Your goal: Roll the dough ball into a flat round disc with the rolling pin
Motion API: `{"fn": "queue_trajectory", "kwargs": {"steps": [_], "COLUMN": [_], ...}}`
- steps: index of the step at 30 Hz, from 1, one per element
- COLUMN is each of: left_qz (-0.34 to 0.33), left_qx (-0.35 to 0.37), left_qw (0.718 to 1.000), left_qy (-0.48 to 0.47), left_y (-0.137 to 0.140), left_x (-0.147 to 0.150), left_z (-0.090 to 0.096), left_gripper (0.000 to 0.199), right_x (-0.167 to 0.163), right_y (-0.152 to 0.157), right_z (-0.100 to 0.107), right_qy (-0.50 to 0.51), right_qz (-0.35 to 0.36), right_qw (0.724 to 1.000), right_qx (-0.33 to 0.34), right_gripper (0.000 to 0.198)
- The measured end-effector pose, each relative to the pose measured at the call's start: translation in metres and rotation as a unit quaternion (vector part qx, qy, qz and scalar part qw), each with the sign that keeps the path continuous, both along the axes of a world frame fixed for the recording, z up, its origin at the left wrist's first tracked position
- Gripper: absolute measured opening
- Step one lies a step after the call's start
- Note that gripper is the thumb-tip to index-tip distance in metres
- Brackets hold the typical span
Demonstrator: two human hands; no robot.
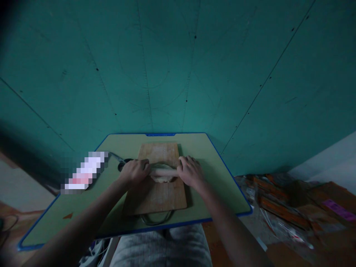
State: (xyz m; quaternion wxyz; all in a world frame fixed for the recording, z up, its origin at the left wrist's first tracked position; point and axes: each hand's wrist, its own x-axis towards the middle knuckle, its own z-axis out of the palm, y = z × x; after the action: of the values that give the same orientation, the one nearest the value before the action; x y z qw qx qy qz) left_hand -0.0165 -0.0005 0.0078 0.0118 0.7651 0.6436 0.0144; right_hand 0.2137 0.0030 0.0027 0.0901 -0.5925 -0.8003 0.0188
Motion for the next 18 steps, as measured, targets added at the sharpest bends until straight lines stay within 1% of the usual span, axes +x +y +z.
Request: {"fn": "queue_trajectory", "kwargs": {"steps": [3, 5, 9, 11, 13, 15, 18], "left_qz": [0.001, 0.009, 0.034, 0.031, 0.021, 0.023, 0.044], "left_qx": [0.000, 0.004, 0.043, 0.070, 0.079, 0.063, 0.031], "left_qw": [1.000, 1.000, 0.998, 0.997, 0.997, 0.998, 0.999], "left_qy": [-0.001, 0.000, -0.010, -0.013, -0.014, -0.013, -0.001], "left_y": [-0.001, -0.002, -0.008, -0.010, -0.010, -0.006, 0.002], "left_x": [-0.001, -0.001, 0.005, 0.008, 0.011, 0.013, 0.014], "left_z": [0.000, 0.002, 0.007, 0.009, 0.011, 0.012, 0.012], "left_gripper": [0.036, 0.033, 0.031, 0.027, 0.024, 0.025, 0.031], "right_x": [-0.004, -0.007, -0.014, -0.015, -0.015, -0.014, -0.015], "right_y": [-0.001, -0.002, -0.006, -0.006, -0.005, 0.000, 0.009], "right_z": [0.005, 0.008, 0.006, 0.001, -0.002, -0.003, 0.002], "right_qy": [-0.001, -0.002, -0.014, -0.015, -0.010, -0.002, 0.001], "right_qz": [-0.026, -0.049, -0.053, -0.049, -0.052, -0.063, -0.097], "right_qw": [0.999, 0.998, 0.995, 0.996, 0.997, 0.997, 0.995], "right_qx": [0.018, 0.038, 0.077, 0.074, 0.063, 0.050, 0.021], "right_gripper": [0.023, 0.021, 0.036, 0.038, 0.037, 0.038, 0.040]}}
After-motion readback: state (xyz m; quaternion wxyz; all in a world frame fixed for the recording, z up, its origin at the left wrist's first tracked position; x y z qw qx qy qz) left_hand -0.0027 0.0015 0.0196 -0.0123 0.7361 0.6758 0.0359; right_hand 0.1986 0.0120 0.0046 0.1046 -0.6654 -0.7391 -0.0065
